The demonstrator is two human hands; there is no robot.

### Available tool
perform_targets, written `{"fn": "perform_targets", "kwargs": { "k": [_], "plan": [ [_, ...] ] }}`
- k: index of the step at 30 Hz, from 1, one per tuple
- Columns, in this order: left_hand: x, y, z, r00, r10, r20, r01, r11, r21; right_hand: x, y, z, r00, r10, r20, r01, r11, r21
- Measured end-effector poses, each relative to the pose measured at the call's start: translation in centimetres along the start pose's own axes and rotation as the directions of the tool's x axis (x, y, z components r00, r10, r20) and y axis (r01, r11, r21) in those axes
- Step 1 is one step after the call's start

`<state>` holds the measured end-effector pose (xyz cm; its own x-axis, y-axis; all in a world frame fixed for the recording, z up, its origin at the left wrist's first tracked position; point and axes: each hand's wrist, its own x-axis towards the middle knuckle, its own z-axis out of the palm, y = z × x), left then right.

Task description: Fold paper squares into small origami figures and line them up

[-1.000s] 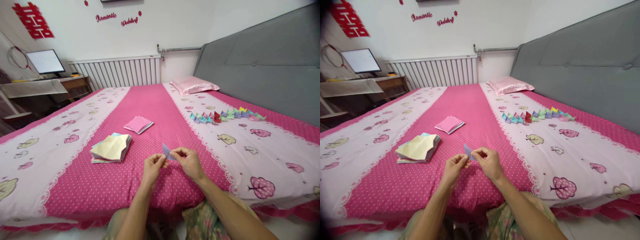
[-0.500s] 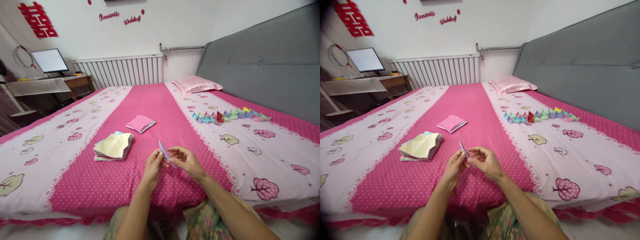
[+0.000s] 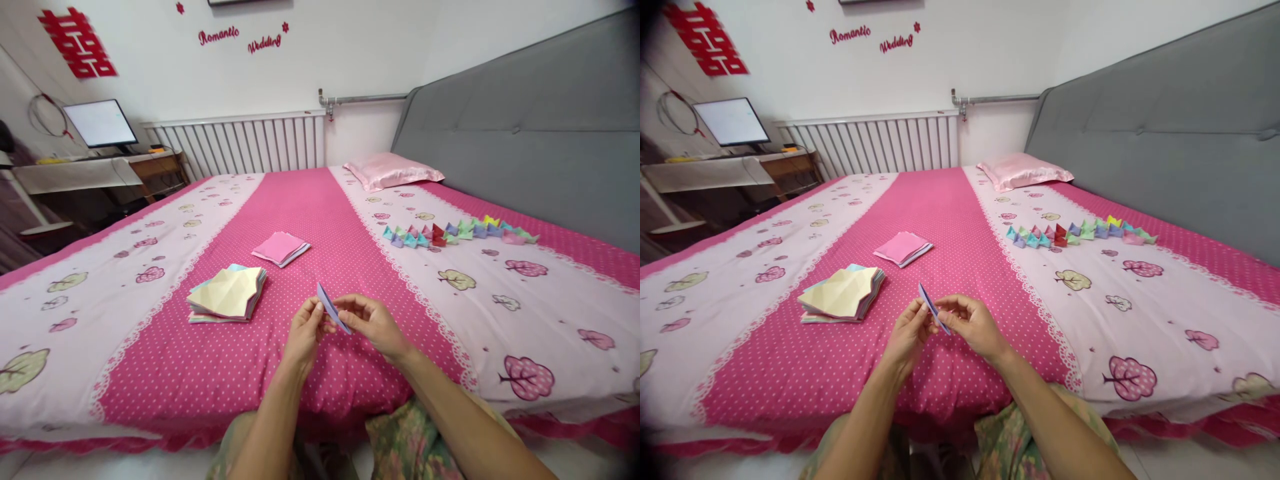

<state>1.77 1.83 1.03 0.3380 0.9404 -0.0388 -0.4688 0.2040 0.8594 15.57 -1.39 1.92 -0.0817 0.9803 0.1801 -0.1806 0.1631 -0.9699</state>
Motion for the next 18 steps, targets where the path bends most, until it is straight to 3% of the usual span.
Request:
{"fn": "perform_targets", "kwargs": {
  "k": [9, 14, 18],
  "plan": [
    [0.4, -0.7, -0.5, 0.998, 0.070, 0.009, -0.069, 0.944, 0.322, 0.3, 0.7, -0.2, 0.986, -0.146, -0.083, 0.116, 0.950, -0.290],
    [0.5, -0.9, -0.4, 0.999, 0.044, -0.002, -0.041, 0.935, 0.354, 0.5, 1.3, -0.1, 0.976, -0.167, -0.143, 0.109, 0.932, -0.345],
    [0.2, -0.9, 0.1, 0.999, 0.040, 0.003, -0.039, 0.940, 0.340, 0.3, 1.2, -0.1, 0.953, -0.262, -0.150, 0.162, 0.864, -0.476]
  ]
}}
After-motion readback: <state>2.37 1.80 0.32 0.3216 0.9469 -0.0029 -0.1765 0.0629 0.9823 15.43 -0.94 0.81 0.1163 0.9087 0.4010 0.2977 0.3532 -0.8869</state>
